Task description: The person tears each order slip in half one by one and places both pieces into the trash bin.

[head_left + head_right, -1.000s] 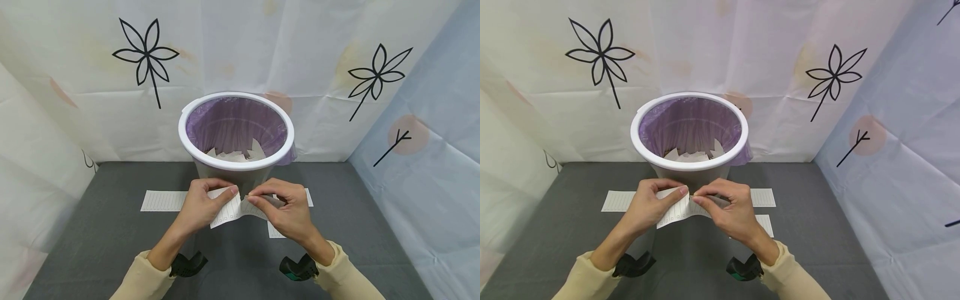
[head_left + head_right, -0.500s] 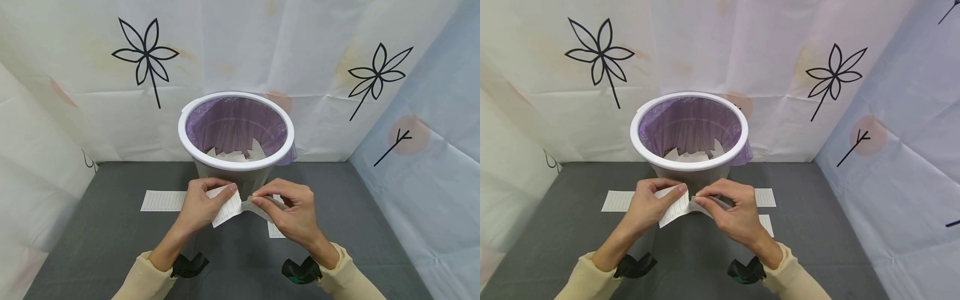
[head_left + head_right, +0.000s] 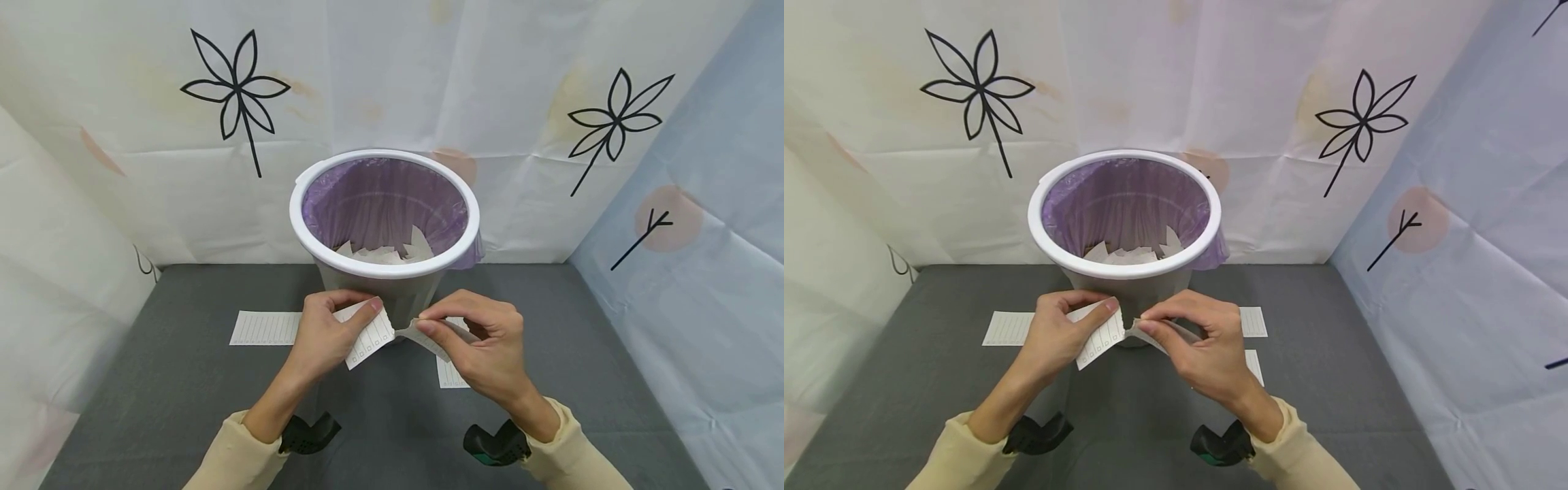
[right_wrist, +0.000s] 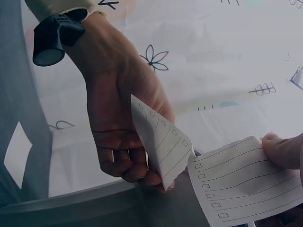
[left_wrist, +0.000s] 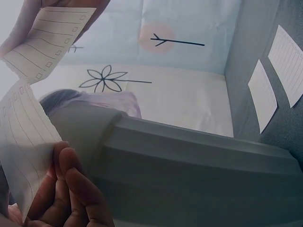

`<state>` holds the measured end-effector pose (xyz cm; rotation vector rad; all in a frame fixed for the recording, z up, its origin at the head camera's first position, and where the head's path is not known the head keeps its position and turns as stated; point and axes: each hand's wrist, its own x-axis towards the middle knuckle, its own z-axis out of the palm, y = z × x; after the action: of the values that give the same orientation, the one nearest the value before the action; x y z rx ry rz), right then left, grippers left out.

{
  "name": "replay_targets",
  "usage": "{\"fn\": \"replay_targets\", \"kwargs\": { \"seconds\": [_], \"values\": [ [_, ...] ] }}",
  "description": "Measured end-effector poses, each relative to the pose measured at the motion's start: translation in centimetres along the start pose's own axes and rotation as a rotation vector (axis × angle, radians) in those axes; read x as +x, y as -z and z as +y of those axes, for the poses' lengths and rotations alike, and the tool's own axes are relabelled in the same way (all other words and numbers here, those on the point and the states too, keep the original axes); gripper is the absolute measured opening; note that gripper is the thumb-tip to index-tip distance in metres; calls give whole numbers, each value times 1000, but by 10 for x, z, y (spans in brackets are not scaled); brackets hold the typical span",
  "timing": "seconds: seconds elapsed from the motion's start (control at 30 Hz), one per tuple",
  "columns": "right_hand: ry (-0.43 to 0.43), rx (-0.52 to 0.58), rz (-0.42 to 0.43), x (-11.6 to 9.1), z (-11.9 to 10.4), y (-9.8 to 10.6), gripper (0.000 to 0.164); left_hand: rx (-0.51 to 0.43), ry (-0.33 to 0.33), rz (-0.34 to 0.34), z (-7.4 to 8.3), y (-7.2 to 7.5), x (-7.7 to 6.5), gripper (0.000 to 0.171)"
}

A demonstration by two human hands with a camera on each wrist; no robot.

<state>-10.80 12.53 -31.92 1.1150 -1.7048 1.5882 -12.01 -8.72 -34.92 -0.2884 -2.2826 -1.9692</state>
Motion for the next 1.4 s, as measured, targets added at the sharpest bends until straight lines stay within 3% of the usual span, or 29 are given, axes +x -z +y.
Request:
{"fn": "replay_targets", "kwargs": {
  "seconds": [0.5,0.73,1.1,1.27,1.4],
  "values": [
    [29,22,42,4,-8,3,5,4,10,28,-4,3,0,11],
    [16,8,54,8,-10,8,5,5,23,-22,2,7,-6,14],
    [3,25,148,27,-10,20,8,-18,-65,-46,46,20,-13,10],
    [-33,8,222,41,-12,27,12,-21,-109,-14,66,30,-4,13],
    [-58,2,263,55,-10,32,16,-49,-108,17,80,37,8,18]
  ]
}}
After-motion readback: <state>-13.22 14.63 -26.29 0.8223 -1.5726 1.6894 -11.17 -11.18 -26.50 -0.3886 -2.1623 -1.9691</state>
